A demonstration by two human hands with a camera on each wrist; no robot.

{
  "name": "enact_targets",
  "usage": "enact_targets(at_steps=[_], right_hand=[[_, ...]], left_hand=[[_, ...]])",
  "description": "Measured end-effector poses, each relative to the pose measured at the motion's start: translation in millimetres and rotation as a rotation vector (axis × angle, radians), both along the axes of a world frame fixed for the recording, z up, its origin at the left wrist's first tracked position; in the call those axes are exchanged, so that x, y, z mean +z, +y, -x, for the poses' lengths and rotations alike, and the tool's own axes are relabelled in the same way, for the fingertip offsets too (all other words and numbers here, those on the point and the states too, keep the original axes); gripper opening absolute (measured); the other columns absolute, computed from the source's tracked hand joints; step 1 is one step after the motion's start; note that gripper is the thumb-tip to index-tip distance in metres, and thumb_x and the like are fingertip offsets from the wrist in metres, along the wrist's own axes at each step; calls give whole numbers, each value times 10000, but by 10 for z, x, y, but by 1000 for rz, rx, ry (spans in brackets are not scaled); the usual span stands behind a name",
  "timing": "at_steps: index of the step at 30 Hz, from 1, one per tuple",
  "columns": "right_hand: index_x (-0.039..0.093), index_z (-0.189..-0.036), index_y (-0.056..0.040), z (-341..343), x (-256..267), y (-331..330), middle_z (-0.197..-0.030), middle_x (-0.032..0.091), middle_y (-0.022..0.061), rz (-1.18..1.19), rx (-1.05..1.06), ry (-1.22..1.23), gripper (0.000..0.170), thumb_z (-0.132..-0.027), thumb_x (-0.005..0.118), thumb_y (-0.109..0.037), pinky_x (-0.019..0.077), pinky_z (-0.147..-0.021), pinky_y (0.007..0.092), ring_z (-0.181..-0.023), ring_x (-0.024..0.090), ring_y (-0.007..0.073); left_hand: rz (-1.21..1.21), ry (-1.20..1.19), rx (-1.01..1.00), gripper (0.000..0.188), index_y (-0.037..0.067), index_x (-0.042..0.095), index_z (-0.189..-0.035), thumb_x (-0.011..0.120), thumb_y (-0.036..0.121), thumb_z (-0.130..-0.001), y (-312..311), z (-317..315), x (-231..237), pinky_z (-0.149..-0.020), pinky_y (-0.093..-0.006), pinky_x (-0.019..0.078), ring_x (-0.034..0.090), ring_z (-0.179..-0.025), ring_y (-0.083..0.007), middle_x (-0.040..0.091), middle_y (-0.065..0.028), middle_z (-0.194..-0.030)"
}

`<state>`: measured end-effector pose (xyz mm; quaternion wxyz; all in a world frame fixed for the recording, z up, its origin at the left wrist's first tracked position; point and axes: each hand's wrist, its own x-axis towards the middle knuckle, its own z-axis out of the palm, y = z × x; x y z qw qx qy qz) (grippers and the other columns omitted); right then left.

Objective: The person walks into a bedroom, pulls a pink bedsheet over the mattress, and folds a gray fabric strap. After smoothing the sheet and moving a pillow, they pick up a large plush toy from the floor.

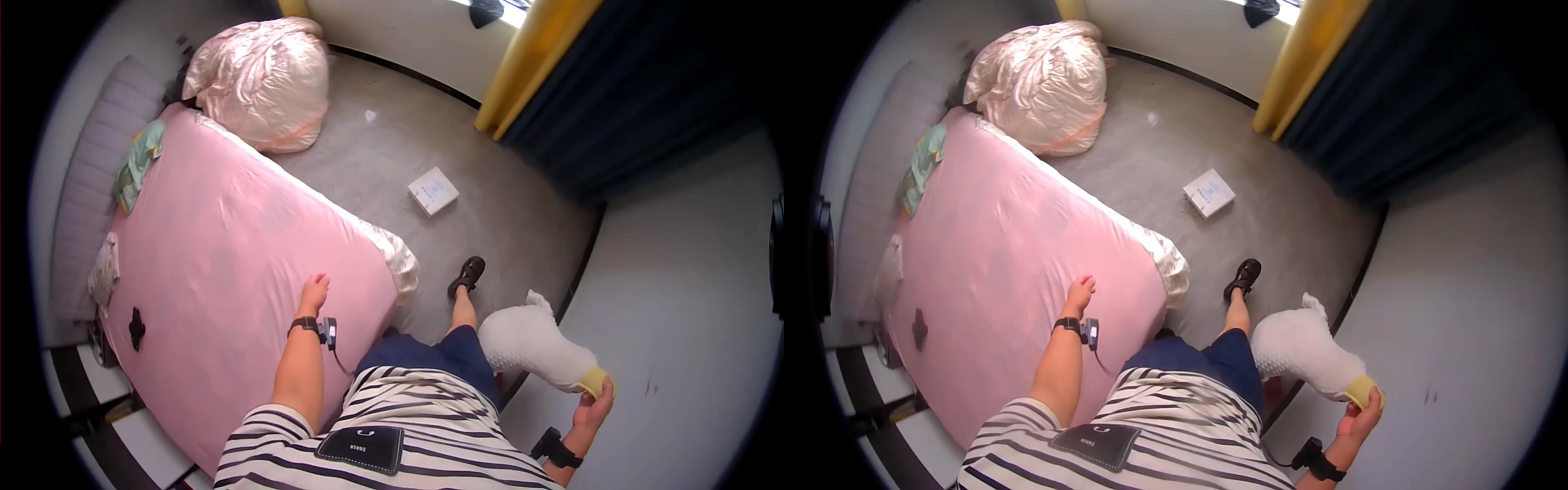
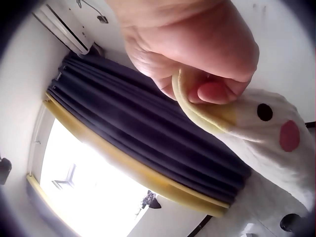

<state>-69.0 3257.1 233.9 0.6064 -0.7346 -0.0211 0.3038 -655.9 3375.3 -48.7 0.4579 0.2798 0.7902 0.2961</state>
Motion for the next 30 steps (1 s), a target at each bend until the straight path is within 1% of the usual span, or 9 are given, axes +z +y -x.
enact_targets(at_steps=[5,6,8,10,13,19,26,29,30], right_hand=[[546,-976,-102,-653,-278,1550,-842,557,-9,-14,127,32,257,-772,578,-255,331,-463,161,-656,509,66],[547,-975,-103,-749,-230,1722,-843,556,-10,-17,139,28,254,-773,576,-254,331,-466,164,-660,510,69],[549,-974,-107,-929,-160,2211,-846,555,-11,-32,184,22,248,-775,574,-252,331,-472,169,-667,510,75],[550,-984,-108,-1108,-145,2630,-865,557,-7,-10,281,15,254,-780,573,-258,334,-487,176,-679,511,80],[532,-995,-119,-1239,-233,3265,-859,549,-7,9,421,8,251,-792,558,-265,334,-496,180,-672,497,77],[507,-1021,-108,-1038,-293,4305,-912,539,19,-55,751,-24,285,-794,554,-273,374,-577,207,-776,512,104],[557,-964,-79,-768,-278,5075,-919,542,23,-75,901,-47,240,-803,534,-256,415,-708,266,-876,520,137],[576,-917,-74,-436,-100,5375,-882,540,18,-37,913,-118,223,-792,544,-255,412,-682,262,-819,516,133],[576,-916,-66,-268,-69,5522,-876,541,25,-14,938,-128,224,-794,542,-251,413,-677,266,-814,515,137]], left_hand=[[108,130,65,361,2,593,-1030,542,257,-780,541,-306,-692,-803,-324,446,587,-919,-235,626,-166,-967],[197,117,110,346,8,601,-1005,557,255,-767,485,-476,-666,-798,-329,448,590,-904,-247,632,-168,-928],[394,-2,202,289,23,612,-956,566,226,-755,572,-929,-196,-565,-320,453,574,-640,-195,619,-113,-804],[424,-90,275,281,38,616,-960,561,224,-757,701,-1280,165,-499,-305,423,547,-574,-169,605,-97,-772],[233,-91,337,290,38,612,-969,567,228,-754,681,-1384,-7,-525,-317,437,557,-594,-181,616,-102,-792],[245,67,561,302,28,615,-954,562,245,-750,611,-1558,-52,-598,-347,450,567,-665,-186,631,-106,-789],[395,-62,783,266,36,617,-912,504,236,-778,547,-1840,-140,-558,-346,452,558,-593,-207,604,-126,-713],[499,-90,694,289,30,619,-908,456,236,-788,678,-1835,-233,-642,-369,473,603,-727,-255,624,-172,-846],[476,-63,662,293,24,616,-924,475,232,-775,682,-1790,-515,-678,-360,472,605,-769,-258,625,-177,-874]])
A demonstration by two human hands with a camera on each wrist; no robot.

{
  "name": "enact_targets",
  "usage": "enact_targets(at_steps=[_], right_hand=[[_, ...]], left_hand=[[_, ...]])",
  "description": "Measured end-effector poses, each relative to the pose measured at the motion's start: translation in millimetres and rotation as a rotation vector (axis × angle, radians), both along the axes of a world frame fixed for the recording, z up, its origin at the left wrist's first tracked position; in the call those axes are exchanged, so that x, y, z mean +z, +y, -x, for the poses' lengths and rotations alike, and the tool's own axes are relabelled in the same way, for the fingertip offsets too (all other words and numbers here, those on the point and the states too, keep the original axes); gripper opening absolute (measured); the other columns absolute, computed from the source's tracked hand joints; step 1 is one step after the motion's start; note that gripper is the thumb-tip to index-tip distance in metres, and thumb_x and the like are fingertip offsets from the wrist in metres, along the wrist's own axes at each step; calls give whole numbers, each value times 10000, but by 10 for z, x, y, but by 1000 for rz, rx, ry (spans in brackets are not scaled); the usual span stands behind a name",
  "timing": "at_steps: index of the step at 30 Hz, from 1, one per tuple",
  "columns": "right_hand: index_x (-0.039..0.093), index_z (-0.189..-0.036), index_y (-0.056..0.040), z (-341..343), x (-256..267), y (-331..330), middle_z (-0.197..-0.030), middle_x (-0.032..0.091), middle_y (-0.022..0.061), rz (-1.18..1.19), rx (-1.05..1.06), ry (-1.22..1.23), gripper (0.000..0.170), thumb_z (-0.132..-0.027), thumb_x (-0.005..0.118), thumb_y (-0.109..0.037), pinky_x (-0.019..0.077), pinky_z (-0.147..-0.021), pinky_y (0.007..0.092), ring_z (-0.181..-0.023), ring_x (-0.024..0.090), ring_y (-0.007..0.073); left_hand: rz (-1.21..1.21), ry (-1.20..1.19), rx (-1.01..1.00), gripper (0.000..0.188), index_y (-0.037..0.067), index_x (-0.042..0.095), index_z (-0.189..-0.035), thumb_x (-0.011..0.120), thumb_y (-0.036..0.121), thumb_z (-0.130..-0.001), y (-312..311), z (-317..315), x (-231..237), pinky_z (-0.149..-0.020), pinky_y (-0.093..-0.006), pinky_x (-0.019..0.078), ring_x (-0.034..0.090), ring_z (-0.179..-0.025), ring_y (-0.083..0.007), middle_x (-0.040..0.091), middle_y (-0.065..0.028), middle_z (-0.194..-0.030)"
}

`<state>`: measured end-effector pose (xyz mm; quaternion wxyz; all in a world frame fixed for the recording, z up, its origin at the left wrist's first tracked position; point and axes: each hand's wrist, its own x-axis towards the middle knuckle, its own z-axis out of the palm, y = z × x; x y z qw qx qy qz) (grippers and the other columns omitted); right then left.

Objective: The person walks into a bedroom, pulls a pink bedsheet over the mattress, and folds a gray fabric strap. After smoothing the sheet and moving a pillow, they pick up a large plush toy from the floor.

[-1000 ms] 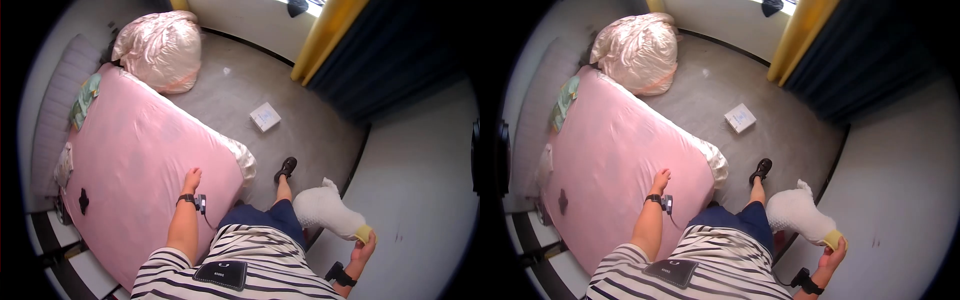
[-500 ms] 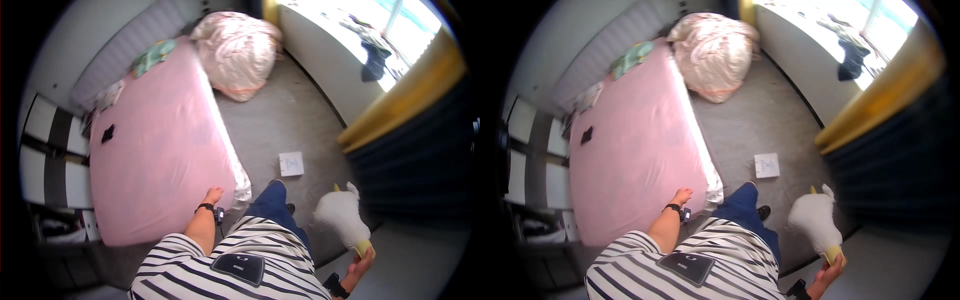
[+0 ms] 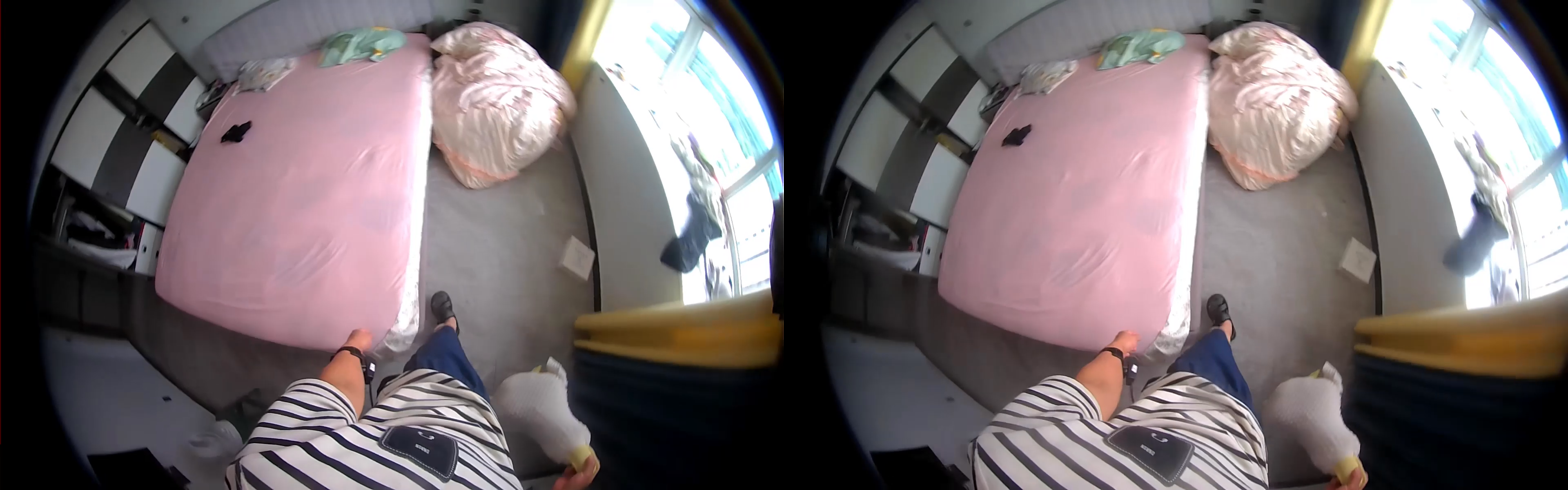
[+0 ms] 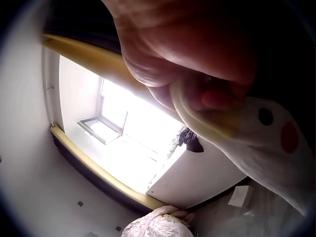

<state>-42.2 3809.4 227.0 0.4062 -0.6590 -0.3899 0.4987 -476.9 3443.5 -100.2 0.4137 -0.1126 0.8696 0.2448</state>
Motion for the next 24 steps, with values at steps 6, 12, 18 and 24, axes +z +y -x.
enact_targets(at_steps=[6,12,18,24], right_hand=[[573,-908,-23,1426,31,928,-840,541,63,57,260,-41,233,-804,531,-227,416,-646,290,-779,510,158],[572,-1020,4,3025,248,1590,-903,520,92,32,471,-96,315,-784,562,-205,415,-644,298,-793,498,164],[591,-1007,4,4024,111,2125,-909,533,94,65,621,-140,289,-778,559,-169,427,-645,305,-782,510,175],[610,-994,4,5054,-40,2838,-914,546,96,55,865,-251,267,-772,557,-134,438,-646,311,-772,522,186]], left_hand=[[-225,139,225,368,12,594,-995,545,271,-738,517,530,371,-788,-331,452,602,-895,-261,636,-151,-925],[-155,220,407,372,22,597,-994,514,295,-756,406,1082,280,-806,-339,450,586,-930,-284,621,-153,-987],[-38,215,537,325,50,609,-975,514,277,-763,371,1045,431,-798,-333,445,571,-925,-253,618,-130,-969],[-16,116,800,253,44,611,-894,521,243,-765,670,722,327,-648,-307,457,566,-661,-175,616,-69,-745]])
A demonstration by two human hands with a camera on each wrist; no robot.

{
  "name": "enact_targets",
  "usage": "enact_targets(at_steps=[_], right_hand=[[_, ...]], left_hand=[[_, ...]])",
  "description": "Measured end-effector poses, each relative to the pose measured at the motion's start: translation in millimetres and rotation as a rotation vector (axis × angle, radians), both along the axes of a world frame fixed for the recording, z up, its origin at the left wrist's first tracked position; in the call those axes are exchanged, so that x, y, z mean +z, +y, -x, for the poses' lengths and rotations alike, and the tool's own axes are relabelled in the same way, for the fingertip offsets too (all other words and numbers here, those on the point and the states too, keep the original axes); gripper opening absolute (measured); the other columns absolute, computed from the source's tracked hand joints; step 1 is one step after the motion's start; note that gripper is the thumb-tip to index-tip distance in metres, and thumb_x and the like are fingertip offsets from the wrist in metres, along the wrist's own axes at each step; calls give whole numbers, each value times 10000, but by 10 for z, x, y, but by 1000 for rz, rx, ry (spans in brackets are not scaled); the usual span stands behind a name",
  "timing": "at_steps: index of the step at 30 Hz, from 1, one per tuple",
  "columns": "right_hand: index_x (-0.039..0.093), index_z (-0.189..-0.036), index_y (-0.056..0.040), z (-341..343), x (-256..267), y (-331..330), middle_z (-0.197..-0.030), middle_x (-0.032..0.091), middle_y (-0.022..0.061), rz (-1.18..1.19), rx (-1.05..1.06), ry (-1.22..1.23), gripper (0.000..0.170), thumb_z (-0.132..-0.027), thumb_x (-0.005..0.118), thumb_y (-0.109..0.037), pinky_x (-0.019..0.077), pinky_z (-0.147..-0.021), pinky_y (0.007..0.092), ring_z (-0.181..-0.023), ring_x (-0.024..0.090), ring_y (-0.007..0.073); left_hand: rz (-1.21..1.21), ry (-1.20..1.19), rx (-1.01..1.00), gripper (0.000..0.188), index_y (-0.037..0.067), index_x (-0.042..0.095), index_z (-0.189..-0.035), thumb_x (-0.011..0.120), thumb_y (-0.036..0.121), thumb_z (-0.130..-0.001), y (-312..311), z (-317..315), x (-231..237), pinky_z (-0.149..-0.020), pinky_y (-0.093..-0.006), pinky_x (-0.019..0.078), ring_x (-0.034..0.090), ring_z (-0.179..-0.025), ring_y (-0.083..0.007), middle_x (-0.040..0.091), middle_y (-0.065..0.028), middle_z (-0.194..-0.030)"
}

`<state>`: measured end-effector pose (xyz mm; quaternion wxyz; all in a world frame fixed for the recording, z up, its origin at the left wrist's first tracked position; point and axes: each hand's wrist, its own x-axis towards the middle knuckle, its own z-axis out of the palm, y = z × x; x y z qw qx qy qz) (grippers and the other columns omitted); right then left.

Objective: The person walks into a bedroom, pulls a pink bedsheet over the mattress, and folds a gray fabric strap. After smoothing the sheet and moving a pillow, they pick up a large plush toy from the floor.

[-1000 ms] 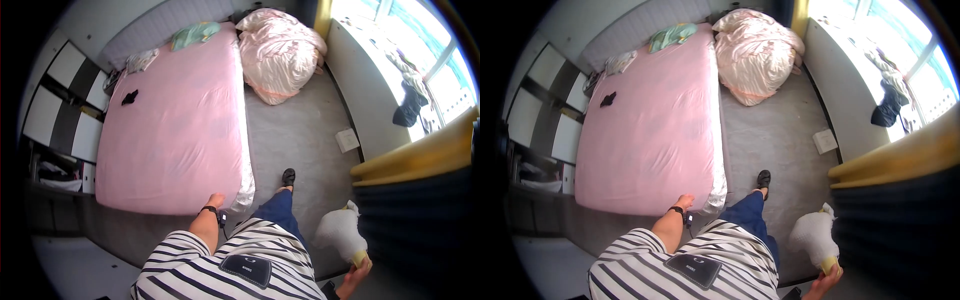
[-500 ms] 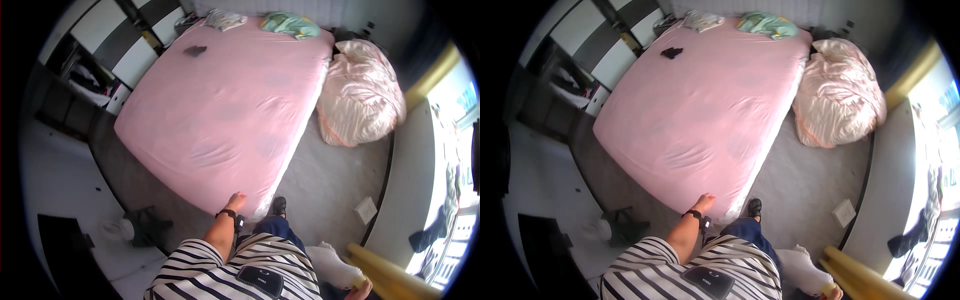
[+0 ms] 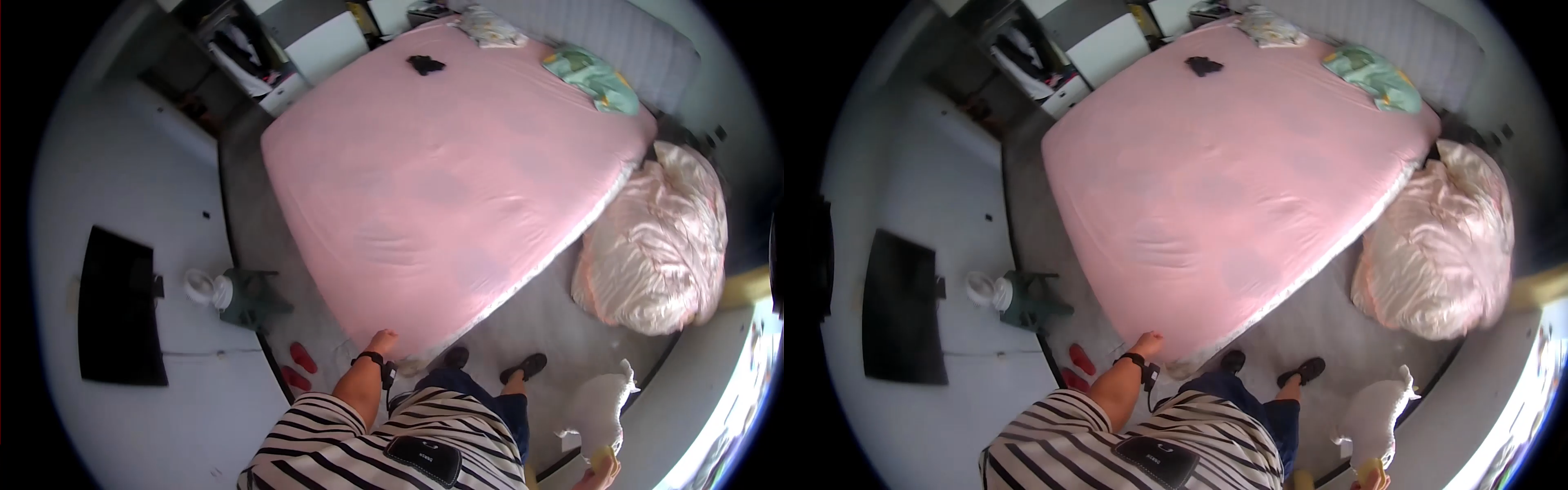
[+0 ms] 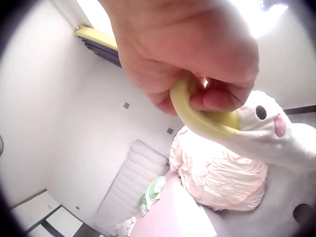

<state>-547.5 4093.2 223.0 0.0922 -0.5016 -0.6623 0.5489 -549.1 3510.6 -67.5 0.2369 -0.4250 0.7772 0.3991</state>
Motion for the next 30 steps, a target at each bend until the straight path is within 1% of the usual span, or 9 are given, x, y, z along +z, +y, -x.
enact_targets(at_steps=[2,3,6,7,12,15,18,21,30], right_hand=[[616,-989,4,315,-31,359,-916,551,97,-82,172,-15,260,-770,556,-123,442,-646,313,-768,526,189],[654,-955,-23,385,-236,637,-880,593,105,-486,477,155,230,-763,528,-40,474,-639,321,-706,552,195],[662,-945,-40,957,-133,1006,-823,620,112,-324,462,214,238,-776,499,0,495,-623,303,-646,562,188],[666,-953,-59,1130,-74,1015,-729,614,96,-526,605,500,255,-778,491,3,447,-497,247,-526,504,119],[671,-904,-56,1737,-352,1519,-642,583,54,-240,665,342,212,-775,502,-39,247,-351,217,-385,321,52],[669,-870,-59,2055,-173,1376,-631,565,42,39,510,273,191,-760,526,-123,207,-346,212,-373,279,43],[657,-858,-53,2199,-109,1252,-722,544,45,139,345,213,234,-717,567,-216,250,-403,230,-460,345,75],[647,-881,-47,2317,59,975,-783,530,47,156,315,210,248,-712,581,-217,286,-455,252,-555,398,113],[566,-876,-83,2509,-112,892,-805,510,1,317,557,283,170,-780,545,-223,395,-637,221,-749,494,98]], left_hand=[[-51,85,96,264,34,615,-878,523,254,-763,190,-151,-143,-591,-304,453,558,-598,-169,605,-75,-709],[-59,62,157,268,30,616,-872,527,257,-761,384,-137,-31,-576,-303,451,558,-591,-166,603,-75,-702],[-63,122,208,286,20,619,-864,547,275,-755,820,-36,115,-533,-302,444,566,-603,-148,602,-79,-696],[-63,104,205,288,19,620,-866,550,276,-754,1011,49,261,-534,-302,446,569,-607,-149,605,-81,-704],[-46,169,169,338,43,613,-964,541,288,-741,1579,293,382,-804,-344,443,573,-940,-291,619,-145,-977],[-45,143,168,346,58,616,-969,545,303,-735,1655,331,348,-787,-345,445,580,-910,-298,624,-138,-971],[73,77,-43,263,78,625,-921,528,241,-740,1583,293,270,-774,-368,456,584,-890,-306,623,-141,-944],[394,119,-814,196,92,625,-864,508,185,-737,1378,268,113,-763,-393,465,586,-883,-310,619,-146,-910],[21,178,116,251,79,640,-894,516,258,-771,1289,1078,215,-781,-390,462,580,-906,-315,620,-158,-939]])
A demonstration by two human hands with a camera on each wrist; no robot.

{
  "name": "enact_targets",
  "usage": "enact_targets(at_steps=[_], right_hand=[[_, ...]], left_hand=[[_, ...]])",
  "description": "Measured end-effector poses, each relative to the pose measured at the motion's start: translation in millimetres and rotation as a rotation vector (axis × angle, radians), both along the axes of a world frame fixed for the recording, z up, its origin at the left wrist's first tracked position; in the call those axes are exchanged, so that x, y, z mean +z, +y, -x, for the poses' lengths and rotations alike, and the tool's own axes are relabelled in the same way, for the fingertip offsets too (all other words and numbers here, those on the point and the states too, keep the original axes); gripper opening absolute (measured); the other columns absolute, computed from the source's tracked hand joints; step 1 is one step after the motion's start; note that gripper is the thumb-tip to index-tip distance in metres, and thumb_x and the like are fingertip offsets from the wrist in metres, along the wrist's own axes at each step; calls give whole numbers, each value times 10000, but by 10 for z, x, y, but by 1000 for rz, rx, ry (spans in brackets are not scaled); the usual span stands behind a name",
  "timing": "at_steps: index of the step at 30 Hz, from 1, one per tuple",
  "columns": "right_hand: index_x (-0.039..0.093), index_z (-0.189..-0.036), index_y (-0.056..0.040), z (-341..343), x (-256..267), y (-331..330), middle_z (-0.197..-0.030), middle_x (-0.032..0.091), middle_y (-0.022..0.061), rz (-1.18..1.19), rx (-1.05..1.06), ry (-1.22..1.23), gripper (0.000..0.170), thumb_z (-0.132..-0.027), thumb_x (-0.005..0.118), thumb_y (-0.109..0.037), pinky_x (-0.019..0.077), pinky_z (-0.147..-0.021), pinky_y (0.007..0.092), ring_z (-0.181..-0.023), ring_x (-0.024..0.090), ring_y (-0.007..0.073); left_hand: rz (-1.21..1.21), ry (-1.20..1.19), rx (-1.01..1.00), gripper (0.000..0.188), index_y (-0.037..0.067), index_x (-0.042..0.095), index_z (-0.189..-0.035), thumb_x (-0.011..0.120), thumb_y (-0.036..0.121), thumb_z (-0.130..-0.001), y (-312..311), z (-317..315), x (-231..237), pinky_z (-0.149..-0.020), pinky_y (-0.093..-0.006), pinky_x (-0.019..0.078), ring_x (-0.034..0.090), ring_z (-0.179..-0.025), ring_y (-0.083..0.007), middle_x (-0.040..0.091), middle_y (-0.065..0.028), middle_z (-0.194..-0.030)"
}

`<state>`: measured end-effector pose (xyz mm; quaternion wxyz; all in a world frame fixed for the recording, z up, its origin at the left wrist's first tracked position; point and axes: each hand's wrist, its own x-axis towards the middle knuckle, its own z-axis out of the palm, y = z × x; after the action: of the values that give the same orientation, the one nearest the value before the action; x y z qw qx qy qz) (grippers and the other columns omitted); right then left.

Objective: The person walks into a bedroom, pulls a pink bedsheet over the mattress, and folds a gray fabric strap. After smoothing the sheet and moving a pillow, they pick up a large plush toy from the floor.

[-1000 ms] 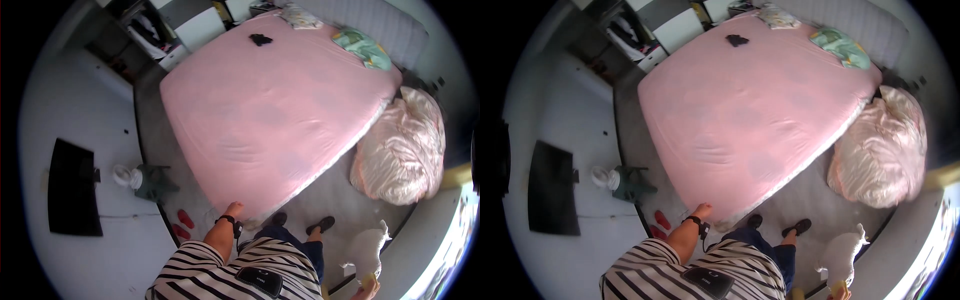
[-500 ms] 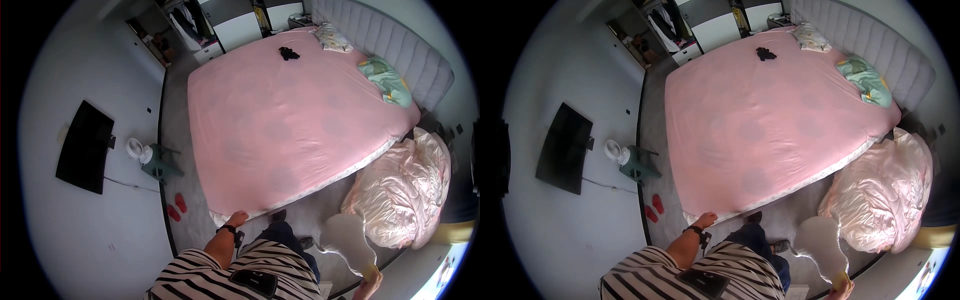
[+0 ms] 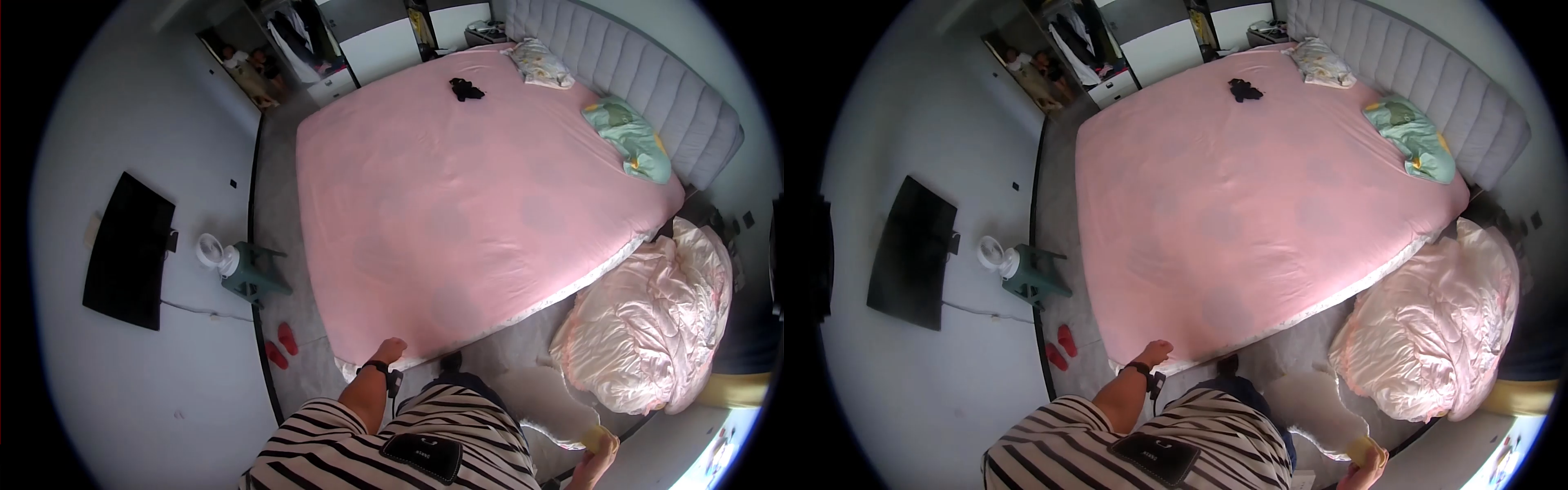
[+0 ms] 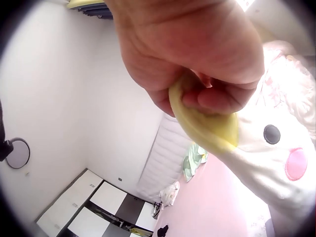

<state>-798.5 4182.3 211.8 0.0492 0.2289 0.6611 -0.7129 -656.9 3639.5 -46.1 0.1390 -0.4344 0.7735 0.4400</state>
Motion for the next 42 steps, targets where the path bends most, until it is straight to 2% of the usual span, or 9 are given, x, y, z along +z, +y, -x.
enact_targets(at_steps=[3,6,16,17,20,22,30,35,42], right_hand=[[545,-863,-81,88,143,-297,-751,488,0,-82,-59,124,154,-776,551,-209,390,-576,209,-681,485,80],[503,-867,-75,53,255,-223,-725,465,10,-92,-91,93,176,-780,563,-216,387,-532,220,-622,474,83],[420,-853,-92,182,1071,-487,-667,440,-17,-32,-211,291,248,-748,617,-199,332,-434,165,-519,426,45],[425,-881,-91,180,1221,-484,-709,454,-7,-9,-171,281,264,-748,621,-206,381,-494,176,-586,463,59],[424,-854,-84,285,1674,-725,-709,478,5,21,-147,344,245,-743,615,-190,390,-497,180,-597,482,64],[421,-825,-80,349,1874,-972,-694,487,9,52,-120,405,245,-732,622,-184,375,-478,179,-584,478,62],[412,-787,-82,478,2377,-1748,-705,488,16,217,229,382,370,-639,725,-211,367,-555,196,-617,446,68],[415,-786,-81,443,2428,-2083,-686,496,28,389,322,319,406,-599,763,-176,374,-562,199,-605,457,80],[437,-899,-47,858,2019,-1924,-789,529,45,137,173,552,458,-673,743,-302,434,-622,221,-701,528,99]], left_hand=[[-43,103,40,300,43,638,-910,533,291,-777,-174,132,-144,-770,-371,464,594,-890,-301,620,-173,-951],[-138,86,73,289,74,607,-955,563,299,-779,-305,265,-53,-473,-263,400,561,-638,-132,578,-33,-744],[-403,-219,138,220,119,557,-962,554,239,-778,-353,374,64,-542,-280,394,556,-742,-144,543,5,-847],[-207,-33,-235,278,35,618,-929,532,246,-769,-420,321,-120,-598,-275,471,574,-629,-169,610,-69,-747],[-219,58,-120,291,32,602,-957,582,244,-758,-326,630,-182,-625,-304,479,597,-678,-199,624,-88,-771],[-106,209,-440,422,4,547,-1047,648,269,-735,-293,918,-102,-702,-341,485,609,-812,-244,626,-140,-888],[-41,873,-1115,1028,-8,168,-1351,792,262,-581,1020,2175,2302,-1034,-379,234,202,-1292,-321,154,-220,-1394],[-226,915,-1241,637,46,492,-1116,778,250,-585,1470,2446,2717,-870,-388,383,484,-1035,-326,515,-158,-1083],[-313,805,-951,513,53,547,-1039,768,227,-609,1268,2321,2484,-750,-359,462,594,-847,-273,601,-113,-923]])
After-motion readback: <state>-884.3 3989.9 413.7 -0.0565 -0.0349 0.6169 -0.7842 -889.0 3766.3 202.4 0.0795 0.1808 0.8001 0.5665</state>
